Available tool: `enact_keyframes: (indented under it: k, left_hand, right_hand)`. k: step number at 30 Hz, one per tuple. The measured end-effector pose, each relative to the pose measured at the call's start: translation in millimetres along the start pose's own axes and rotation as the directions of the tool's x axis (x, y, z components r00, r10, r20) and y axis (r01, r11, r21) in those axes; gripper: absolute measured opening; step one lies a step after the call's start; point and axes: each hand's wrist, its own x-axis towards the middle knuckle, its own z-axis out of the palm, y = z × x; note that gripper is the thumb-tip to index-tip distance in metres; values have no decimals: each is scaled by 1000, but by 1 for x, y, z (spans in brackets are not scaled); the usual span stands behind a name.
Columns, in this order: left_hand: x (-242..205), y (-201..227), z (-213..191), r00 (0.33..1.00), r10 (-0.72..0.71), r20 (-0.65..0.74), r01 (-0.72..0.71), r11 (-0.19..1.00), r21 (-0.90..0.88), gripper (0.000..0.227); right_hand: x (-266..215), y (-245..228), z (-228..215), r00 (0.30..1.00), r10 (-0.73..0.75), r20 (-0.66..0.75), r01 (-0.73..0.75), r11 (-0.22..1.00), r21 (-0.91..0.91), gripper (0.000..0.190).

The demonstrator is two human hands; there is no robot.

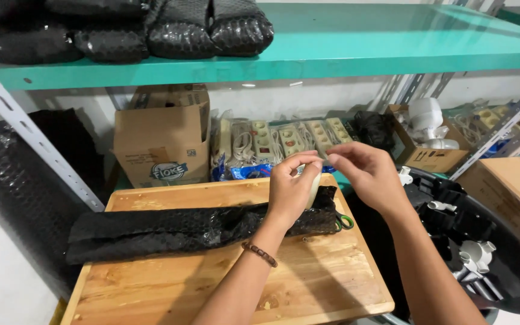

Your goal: The person wraps a power strip in bubble wrap and secures the packaging by cutting and applying tape with scissors.

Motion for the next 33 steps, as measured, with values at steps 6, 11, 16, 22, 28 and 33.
enact_keyframes:
  k: [6, 11, 16, 22, 28, 33]
  left_hand:
    - [1, -2, 4, 999, 45, -15, -44, 999, 7, 15]
    - [-3, 3, 2, 997, 73, -32, -74, 997, -11, 17]
    - [-9, 11, -4, 997, 72, -20, -73, 997, -32, 17]
    - [-17, 27, -19, 995, 65, 69, -63, 998, -26, 40]
    - [-19, 31, -37, 978, 107, 181, -42, 943, -330, 101]
    - [-9, 24, -31, 961, 85, 262, -16, 967, -254, 94]
  right_hand:
    - [8, 7, -4, 985, -143, 92, 148, 988, -46, 17]
    - [10, 13, -4, 978, -177, 108, 192, 969, -153, 15]
    - [11, 7, 3, 938, -311, 156, 347, 856, -383, 9]
    - [13, 3, 10, 904, -393, 165, 426, 810, -402, 9]
    - [19, -10, 8, 912, -387, 135, 410, 849, -335, 7]
    - [28, -13, 2, 929, -362, 75, 361, 843, -399, 11]
